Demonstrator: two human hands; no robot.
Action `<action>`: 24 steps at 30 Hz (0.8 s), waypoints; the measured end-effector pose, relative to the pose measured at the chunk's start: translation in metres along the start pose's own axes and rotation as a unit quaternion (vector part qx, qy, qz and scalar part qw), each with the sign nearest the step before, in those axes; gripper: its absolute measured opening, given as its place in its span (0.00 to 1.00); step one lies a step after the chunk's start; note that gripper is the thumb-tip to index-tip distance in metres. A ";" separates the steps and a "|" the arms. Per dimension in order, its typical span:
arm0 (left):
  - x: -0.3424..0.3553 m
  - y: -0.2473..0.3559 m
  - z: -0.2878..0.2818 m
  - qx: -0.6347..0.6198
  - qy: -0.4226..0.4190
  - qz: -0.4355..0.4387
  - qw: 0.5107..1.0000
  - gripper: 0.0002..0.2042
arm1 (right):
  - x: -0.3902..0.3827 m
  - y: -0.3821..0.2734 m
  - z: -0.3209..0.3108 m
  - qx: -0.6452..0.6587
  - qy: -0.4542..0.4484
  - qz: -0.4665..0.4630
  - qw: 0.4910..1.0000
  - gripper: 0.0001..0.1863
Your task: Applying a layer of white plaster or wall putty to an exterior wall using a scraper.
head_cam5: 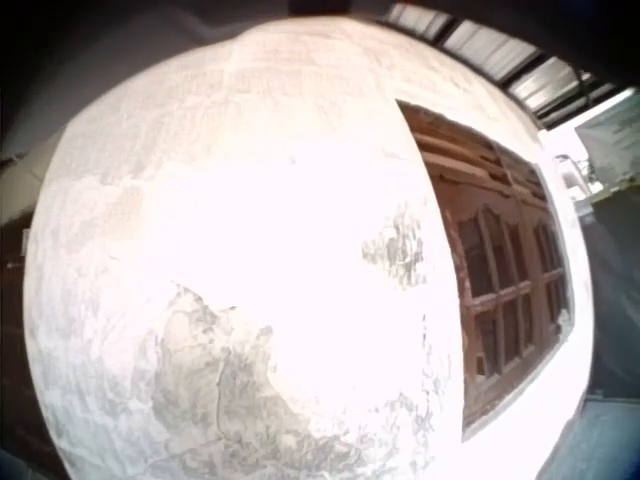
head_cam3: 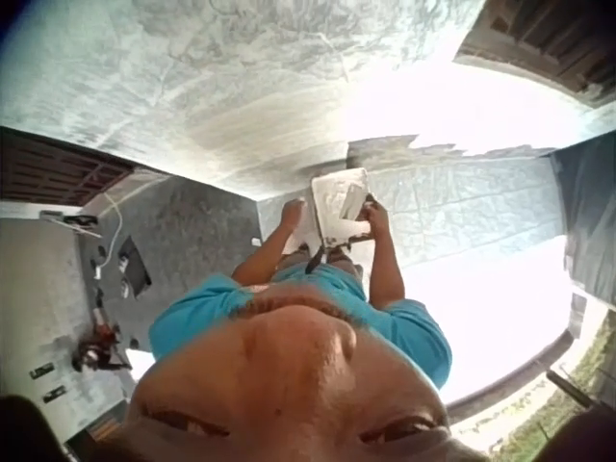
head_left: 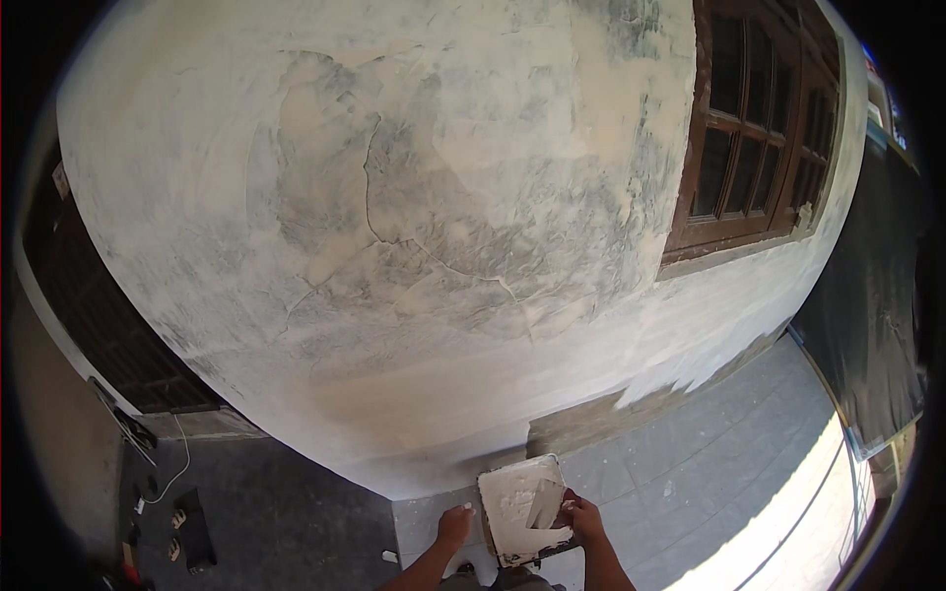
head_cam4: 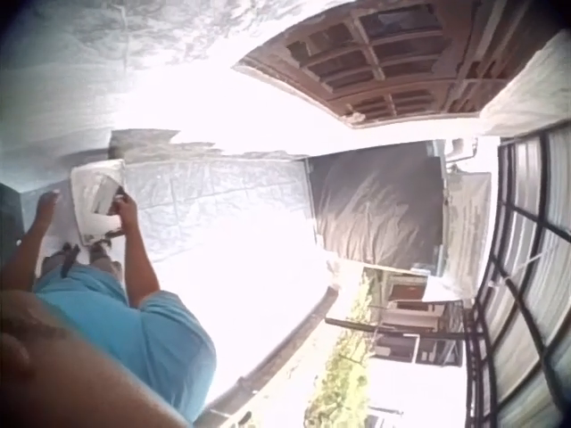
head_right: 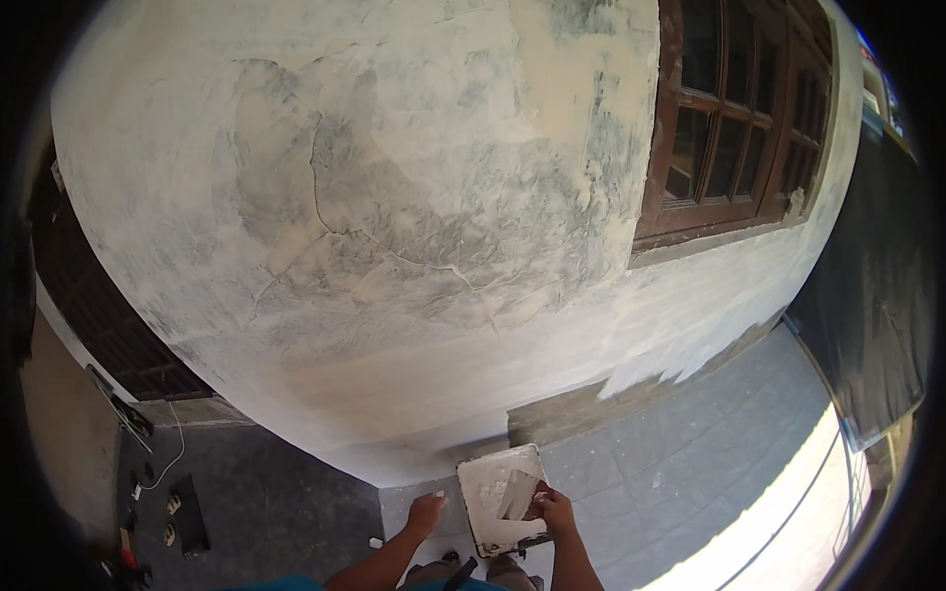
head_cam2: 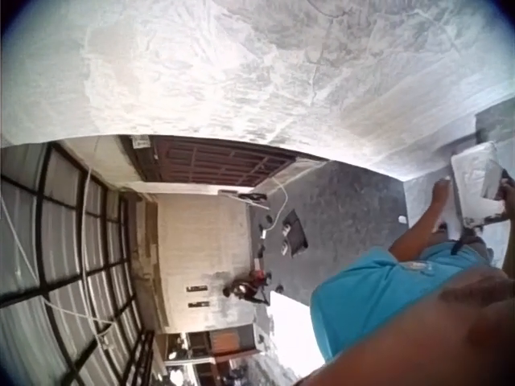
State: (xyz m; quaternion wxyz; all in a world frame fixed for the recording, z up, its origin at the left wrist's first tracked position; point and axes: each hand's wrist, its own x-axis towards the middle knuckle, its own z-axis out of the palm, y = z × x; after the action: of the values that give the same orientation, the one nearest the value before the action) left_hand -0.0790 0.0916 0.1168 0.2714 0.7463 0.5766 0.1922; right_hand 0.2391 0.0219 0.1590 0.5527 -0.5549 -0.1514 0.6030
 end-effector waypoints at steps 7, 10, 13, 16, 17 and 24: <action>0.112 0.176 -0.261 -0.189 0.227 0.122 0.948 0.15 | -0.031 -0.182 0.129 0.160 -0.048 -0.200 0.966 0.09; 0.131 0.204 -0.356 -0.086 0.331 0.256 0.904 0.12 | -0.050 -0.238 0.185 0.183 -0.081 -0.264 0.943 0.05; 0.128 0.213 -0.431 0.053 0.411 0.367 0.833 0.12 | -0.078 -0.271 0.249 0.221 -0.109 -0.273 0.930 0.08; 0.135 0.222 -0.469 0.154 0.418 0.427 0.787 0.14 | -0.094 -0.287 0.290 0.252 -0.117 -0.273 0.921 0.10; 0.138 0.227 -0.475 0.152 0.416 0.429 0.787 0.14 | -0.100 -0.291 0.301 0.269 -0.124 -0.274 0.915 0.10; 0.140 0.238 -0.505 0.344 0.407 0.486 0.693 0.19 | -0.098 -0.282 0.328 0.333 -0.109 -0.260 0.900 0.09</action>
State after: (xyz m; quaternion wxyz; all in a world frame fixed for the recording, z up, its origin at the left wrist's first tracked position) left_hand -0.1655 0.2745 0.6552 -0.3962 0.8124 0.2138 0.3706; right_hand 0.0829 0.1783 0.5439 0.8226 -0.2100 -0.1396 0.5097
